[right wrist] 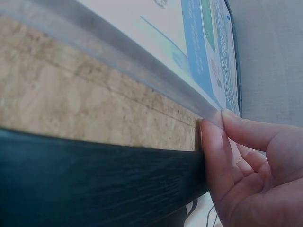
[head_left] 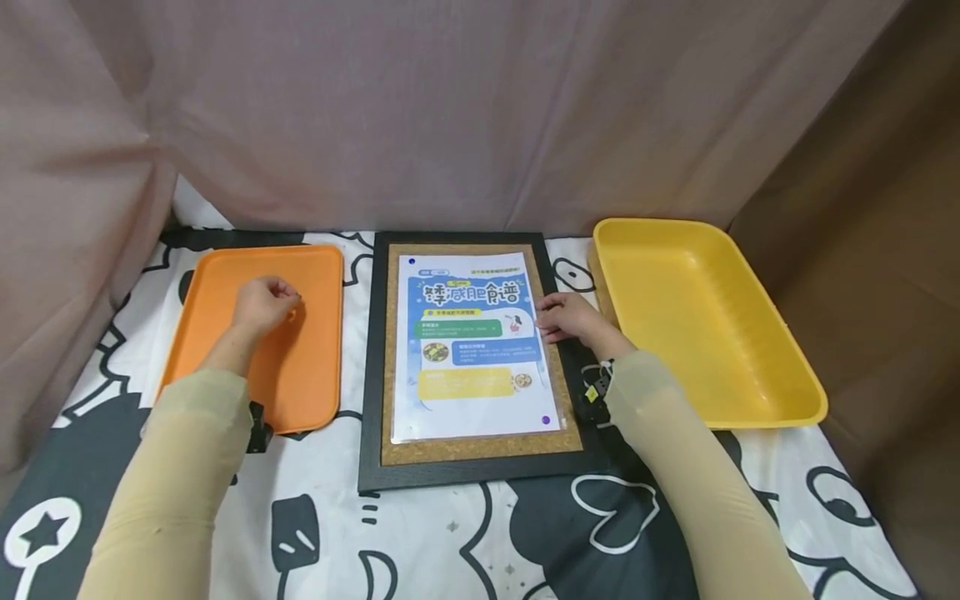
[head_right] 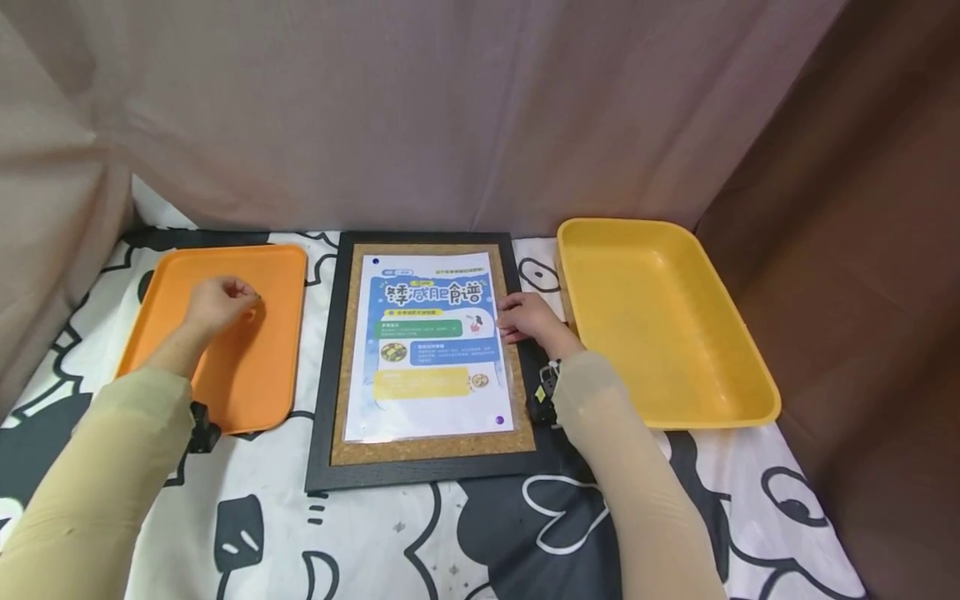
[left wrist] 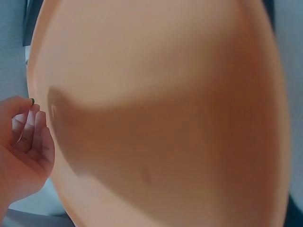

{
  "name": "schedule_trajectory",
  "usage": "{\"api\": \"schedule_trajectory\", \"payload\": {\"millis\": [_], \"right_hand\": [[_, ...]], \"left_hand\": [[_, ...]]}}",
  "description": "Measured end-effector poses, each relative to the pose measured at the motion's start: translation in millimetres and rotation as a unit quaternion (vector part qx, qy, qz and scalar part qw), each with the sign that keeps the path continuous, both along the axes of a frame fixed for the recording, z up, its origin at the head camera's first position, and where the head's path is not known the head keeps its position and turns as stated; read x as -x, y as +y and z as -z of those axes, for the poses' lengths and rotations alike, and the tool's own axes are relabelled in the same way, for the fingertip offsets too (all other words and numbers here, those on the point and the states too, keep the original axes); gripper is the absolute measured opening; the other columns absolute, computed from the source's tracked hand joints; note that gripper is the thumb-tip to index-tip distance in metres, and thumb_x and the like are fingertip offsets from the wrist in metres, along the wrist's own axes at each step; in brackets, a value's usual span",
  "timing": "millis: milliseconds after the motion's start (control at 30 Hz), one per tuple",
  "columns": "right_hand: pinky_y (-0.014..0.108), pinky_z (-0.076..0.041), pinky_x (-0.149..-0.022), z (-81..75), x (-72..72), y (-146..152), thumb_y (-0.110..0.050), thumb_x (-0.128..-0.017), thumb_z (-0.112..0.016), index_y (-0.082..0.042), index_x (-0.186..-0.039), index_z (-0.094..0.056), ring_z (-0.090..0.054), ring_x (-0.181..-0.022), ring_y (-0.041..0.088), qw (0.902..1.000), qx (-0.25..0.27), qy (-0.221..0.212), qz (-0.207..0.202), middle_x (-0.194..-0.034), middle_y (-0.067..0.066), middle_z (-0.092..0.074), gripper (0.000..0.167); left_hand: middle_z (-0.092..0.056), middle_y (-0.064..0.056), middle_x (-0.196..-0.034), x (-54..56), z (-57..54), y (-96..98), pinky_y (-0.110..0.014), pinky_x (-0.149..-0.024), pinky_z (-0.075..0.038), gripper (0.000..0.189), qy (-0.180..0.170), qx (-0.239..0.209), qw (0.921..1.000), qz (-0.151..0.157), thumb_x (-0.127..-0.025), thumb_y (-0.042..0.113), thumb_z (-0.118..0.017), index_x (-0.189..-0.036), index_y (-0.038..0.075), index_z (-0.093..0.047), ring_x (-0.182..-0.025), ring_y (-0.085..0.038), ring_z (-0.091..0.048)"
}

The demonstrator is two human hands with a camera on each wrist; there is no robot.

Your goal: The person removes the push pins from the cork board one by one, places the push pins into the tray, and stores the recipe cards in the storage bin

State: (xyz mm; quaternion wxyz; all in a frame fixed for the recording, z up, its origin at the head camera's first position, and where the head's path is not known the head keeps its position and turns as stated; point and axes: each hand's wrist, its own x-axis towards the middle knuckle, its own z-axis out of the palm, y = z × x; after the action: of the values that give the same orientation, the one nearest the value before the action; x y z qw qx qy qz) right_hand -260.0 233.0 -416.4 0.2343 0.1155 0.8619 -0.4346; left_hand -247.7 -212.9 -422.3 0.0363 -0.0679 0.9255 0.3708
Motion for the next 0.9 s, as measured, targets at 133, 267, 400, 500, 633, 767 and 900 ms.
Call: {"api": "schedule_trajectory", "payload": {"millis": [133, 267, 400, 500, 633, 767, 900], "right_hand": [[0.023, -0.055, -0.065, 1.8, -0.3, -1, -0.009, -0.092, -0.055, -0.001, -0.129, -0.047, -0.061, -0.068, 0.01, 1.0, 0.001, 0.002, 0.0, -0.107, 0.019, -0.059, 0.039], [0.023, -0.055, -0.065, 1.8, -1.6, -1, -0.009, -0.093, -0.054, -0.001, -0.13, -0.046, -0.061, -0.069, 0.01, 1.0, 0.001, 0.0, -0.003, -0.108, 0.019, -0.058, 0.039], [0.023, -0.055, -0.065, 1.3, -2.2, -2, -0.009, -0.093, -0.054, -0.001, -0.13, -0.046, -0.061, -0.069, 0.011, 1.0, 0.0, -0.001, -0.003, -0.108, 0.018, -0.058, 0.039], [0.023, -0.055, -0.065, 1.1, -1.4, -2, -0.008, -0.092, -0.055, -0.001, -0.13, -0.046, -0.06, -0.068, 0.01, 1.0, 0.0, 0.0, -0.002, -0.107, 0.018, -0.058, 0.039], [0.023, -0.055, -0.065, 1.2, -0.8, -2, -0.008, -0.092, -0.055, -0.001, -0.13, -0.046, -0.061, -0.068, 0.01, 1.0, -0.001, -0.001, -0.004, -0.107, 0.018, -0.058, 0.039], [0.024, -0.055, -0.065, 2.5, 0.6, 0, -0.009, -0.093, -0.055, 0.0, -0.13, -0.046, -0.061, -0.068, 0.011, 1.0, -0.001, 0.001, -0.007, -0.107, 0.019, -0.059, 0.039], [0.024, -0.055, -0.066, 2.2, 2.2, 2, -0.01, -0.093, -0.055, -0.001, -0.13, -0.046, -0.061, -0.069, 0.011, 1.0, -0.002, 0.0, -0.009, -0.108, 0.019, -0.058, 0.04]], "left_hand": [[-0.057, -0.013, -0.081, -1.0, 4.1, -2.7, -0.022, -0.056, -0.042, 0.018, -0.001, 0.007, 1.0, -0.001, -0.09, 0.013, -0.056, -0.094, -0.004, -0.058, -0.064, -0.016, -0.051], [-0.057, -0.011, -0.077, -2.8, 7.4, -2.6, -0.023, -0.057, -0.041, 0.018, 0.0, 0.021, 0.9998, -0.005, -0.089, 0.013, -0.055, -0.094, -0.003, -0.06, -0.064, -0.017, -0.05], [-0.058, -0.013, -0.08, -3.7, 9.5, -1.6, -0.024, -0.058, -0.04, 0.019, -0.008, 0.026, 0.9996, -0.011, -0.091, 0.015, -0.053, -0.096, -0.003, -0.06, -0.067, -0.02, -0.051], [-0.058, -0.014, -0.082, -3.3, 10.7, -1.7, -0.024, -0.058, -0.04, 0.02, -0.011, 0.025, 0.9995, -0.013, -0.091, 0.015, -0.054, -0.097, -0.003, -0.06, -0.067, -0.02, -0.051], [-0.058, -0.016, -0.085, -3.1, 11.2, -1.8, -0.023, -0.058, -0.041, 0.021, -0.013, 0.024, 0.9995, -0.013, -0.091, 0.015, -0.053, -0.099, -0.004, -0.059, -0.068, -0.02, -0.051], [-0.057, -0.016, -0.087, -2.7, 10.9, -3.1, -0.023, -0.059, -0.042, 0.023, -0.014, 0.018, 0.9997, -0.01, -0.092, 0.017, -0.051, -0.1, -0.003, -0.058, -0.069, -0.02, -0.052], [-0.058, -0.017, -0.09, -1.4, 7.1, -2.0, -0.021, -0.06, -0.042, 0.025, -0.013, 0.007, 0.9999, -0.008, -0.094, 0.019, -0.049, -0.101, -0.003, -0.057, -0.073, -0.021, -0.054]]}}
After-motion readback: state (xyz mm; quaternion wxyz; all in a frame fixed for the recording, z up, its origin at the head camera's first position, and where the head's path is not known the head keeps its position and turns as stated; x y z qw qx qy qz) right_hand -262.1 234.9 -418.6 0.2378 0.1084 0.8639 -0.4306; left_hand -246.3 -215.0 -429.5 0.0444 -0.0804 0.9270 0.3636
